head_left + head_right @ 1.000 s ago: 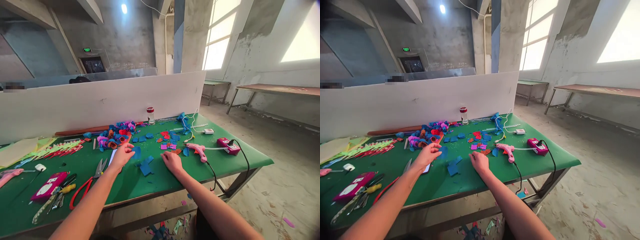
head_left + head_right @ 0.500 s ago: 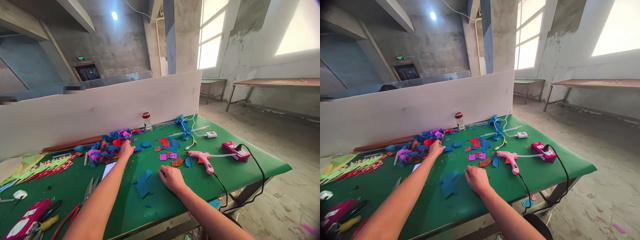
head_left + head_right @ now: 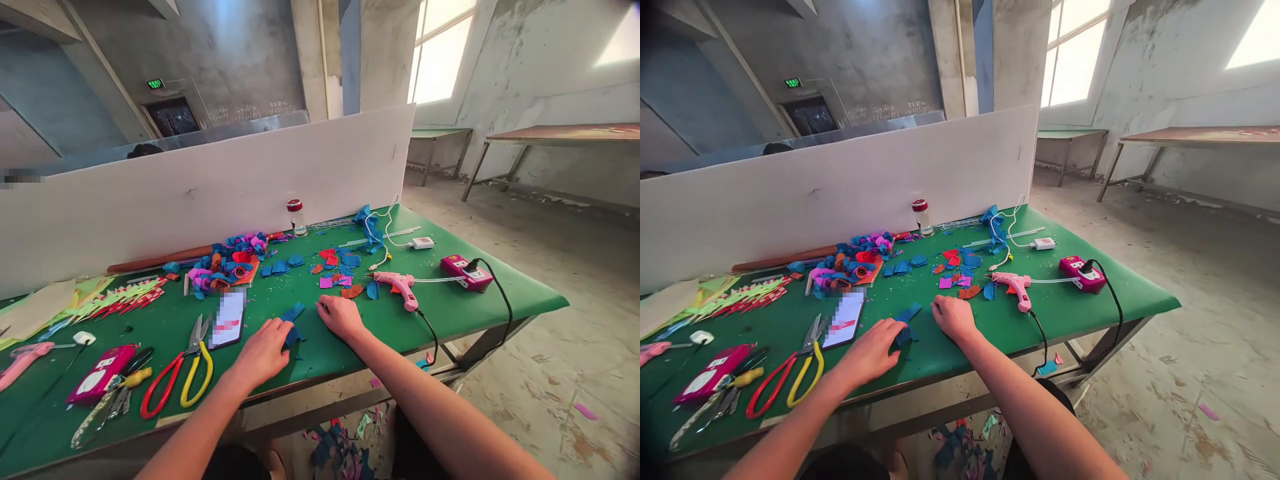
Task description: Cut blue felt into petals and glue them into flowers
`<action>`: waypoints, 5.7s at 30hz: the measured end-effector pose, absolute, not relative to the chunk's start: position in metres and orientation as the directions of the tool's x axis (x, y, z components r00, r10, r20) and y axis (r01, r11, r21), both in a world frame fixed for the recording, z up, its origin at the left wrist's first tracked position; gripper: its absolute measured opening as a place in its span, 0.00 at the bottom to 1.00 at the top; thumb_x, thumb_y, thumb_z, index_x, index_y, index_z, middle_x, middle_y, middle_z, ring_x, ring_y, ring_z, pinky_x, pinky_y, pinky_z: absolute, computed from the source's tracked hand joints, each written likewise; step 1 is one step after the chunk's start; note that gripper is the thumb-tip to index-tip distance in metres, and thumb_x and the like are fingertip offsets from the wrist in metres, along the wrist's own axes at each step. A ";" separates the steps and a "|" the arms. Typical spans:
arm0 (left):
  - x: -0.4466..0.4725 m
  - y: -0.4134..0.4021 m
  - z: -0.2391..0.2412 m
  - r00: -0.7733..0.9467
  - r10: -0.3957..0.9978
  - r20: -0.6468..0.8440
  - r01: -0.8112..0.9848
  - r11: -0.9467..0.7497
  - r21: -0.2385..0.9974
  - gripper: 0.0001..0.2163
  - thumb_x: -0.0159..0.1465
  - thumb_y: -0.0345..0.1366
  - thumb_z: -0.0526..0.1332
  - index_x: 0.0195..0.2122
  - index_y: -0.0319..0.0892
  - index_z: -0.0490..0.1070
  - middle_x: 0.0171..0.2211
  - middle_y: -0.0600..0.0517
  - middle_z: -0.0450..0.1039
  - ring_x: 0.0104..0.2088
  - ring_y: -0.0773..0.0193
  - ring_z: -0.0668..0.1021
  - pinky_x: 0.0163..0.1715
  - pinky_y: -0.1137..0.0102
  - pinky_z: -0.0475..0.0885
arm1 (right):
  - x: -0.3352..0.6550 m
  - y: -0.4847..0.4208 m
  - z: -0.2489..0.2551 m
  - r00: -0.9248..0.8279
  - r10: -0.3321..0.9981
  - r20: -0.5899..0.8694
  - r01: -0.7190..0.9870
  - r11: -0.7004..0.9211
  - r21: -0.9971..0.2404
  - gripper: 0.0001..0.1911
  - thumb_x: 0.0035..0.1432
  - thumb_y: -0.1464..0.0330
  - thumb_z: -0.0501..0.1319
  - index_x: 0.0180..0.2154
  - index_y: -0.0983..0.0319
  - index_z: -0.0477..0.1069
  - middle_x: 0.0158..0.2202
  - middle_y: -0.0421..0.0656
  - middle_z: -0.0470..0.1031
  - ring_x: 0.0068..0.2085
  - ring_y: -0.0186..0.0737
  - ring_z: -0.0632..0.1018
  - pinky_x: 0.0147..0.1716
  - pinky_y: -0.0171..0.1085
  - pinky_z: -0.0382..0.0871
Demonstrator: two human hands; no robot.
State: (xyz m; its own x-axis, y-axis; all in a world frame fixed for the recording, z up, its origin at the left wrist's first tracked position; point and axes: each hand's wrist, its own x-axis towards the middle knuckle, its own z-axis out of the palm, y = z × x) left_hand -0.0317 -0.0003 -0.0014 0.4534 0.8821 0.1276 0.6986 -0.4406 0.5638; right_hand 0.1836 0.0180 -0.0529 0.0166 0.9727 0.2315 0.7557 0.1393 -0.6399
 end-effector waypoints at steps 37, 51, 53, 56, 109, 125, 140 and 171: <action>-0.006 -0.071 -0.020 0.542 0.717 0.439 0.572 -0.697 0.433 0.11 0.64 0.32 0.56 0.43 0.47 0.76 0.41 0.47 0.78 0.44 0.56 0.76 0.48 0.60 0.68 | 0.218 -0.095 -0.050 0.362 0.876 0.318 0.260 0.232 -0.937 0.11 0.60 0.62 0.56 0.39 0.60 0.71 0.35 0.44 0.77 0.30 0.40 0.74 0.31 0.37 0.66; -0.048 -0.070 -0.019 0.660 0.644 0.387 0.630 -0.755 0.182 0.13 0.67 0.38 0.54 0.48 0.46 0.74 0.51 0.48 0.76 0.51 0.59 0.76 0.53 0.61 0.70 | 0.189 -0.082 -0.054 -0.303 0.781 0.547 0.722 0.563 -0.403 0.15 0.64 0.63 0.56 0.49 0.60 0.73 0.48 0.47 0.77 0.51 0.48 0.72 0.54 0.48 0.63; -0.062 -0.041 -0.001 0.524 0.729 0.441 0.737 -0.647 0.194 0.13 0.68 0.38 0.52 0.44 0.45 0.76 0.49 0.47 0.77 0.48 0.60 0.77 0.50 0.63 0.71 | 0.190 -0.073 -0.054 -0.241 0.776 0.583 0.716 0.548 -0.432 0.13 0.66 0.64 0.53 0.44 0.61 0.75 0.41 0.47 0.78 0.44 0.46 0.74 0.47 0.44 0.67; -0.080 0.020 0.023 0.339 0.864 0.373 0.875 -0.435 0.213 0.11 0.65 0.36 0.54 0.37 0.45 0.78 0.40 0.49 0.80 0.40 0.60 0.80 0.43 0.67 0.73 | 0.190 -0.059 -0.059 -0.030 0.802 0.596 0.710 0.437 -0.552 0.14 0.66 0.63 0.52 0.36 0.61 0.74 0.33 0.46 0.76 0.37 0.44 0.74 0.39 0.40 0.67; 0.034 -0.009 0.018 0.442 0.896 0.042 0.831 -0.427 0.357 0.06 0.53 0.29 0.58 0.24 0.44 0.74 0.26 0.54 0.77 0.28 0.64 0.75 0.29 0.71 0.66 | 0.200 -0.046 -0.055 0.372 0.854 0.364 0.346 0.236 -0.908 0.18 0.65 0.59 0.50 0.31 0.61 0.72 0.24 0.39 0.71 0.25 0.34 0.69 0.27 0.32 0.60; 0.005 -0.031 0.004 0.677 0.683 0.275 0.615 -0.730 0.297 0.09 0.62 0.27 0.56 0.37 0.46 0.75 0.37 0.51 0.77 0.41 0.60 0.74 0.43 0.64 0.70 | 0.200 -0.047 -0.059 0.303 0.878 0.370 0.396 0.238 -0.887 0.13 0.61 0.64 0.53 0.29 0.60 0.72 0.23 0.39 0.72 0.23 0.33 0.68 0.25 0.31 0.60; -0.002 -0.037 -0.022 0.593 0.719 0.361 0.660 -0.692 0.293 0.08 0.64 0.30 0.56 0.36 0.45 0.74 0.33 0.50 0.75 0.38 0.60 0.73 0.40 0.64 0.70 | 0.197 -0.047 -0.057 0.136 0.948 0.289 0.571 0.163 -0.804 0.04 0.52 0.67 0.65 0.34 0.56 0.75 0.29 0.37 0.80 0.29 0.36 0.76 0.29 0.33 0.64; 0.001 -0.002 -0.015 0.385 0.915 0.121 0.556 -0.335 0.761 0.09 0.57 0.42 0.63 0.30 0.43 0.80 0.29 0.51 0.80 0.30 0.63 0.79 0.32 0.70 0.73 | 0.196 -0.049 -0.055 0.170 0.933 0.318 0.544 0.180 -0.820 0.13 0.64 0.66 0.51 0.31 0.59 0.72 0.27 0.40 0.79 0.29 0.36 0.76 0.30 0.31 0.60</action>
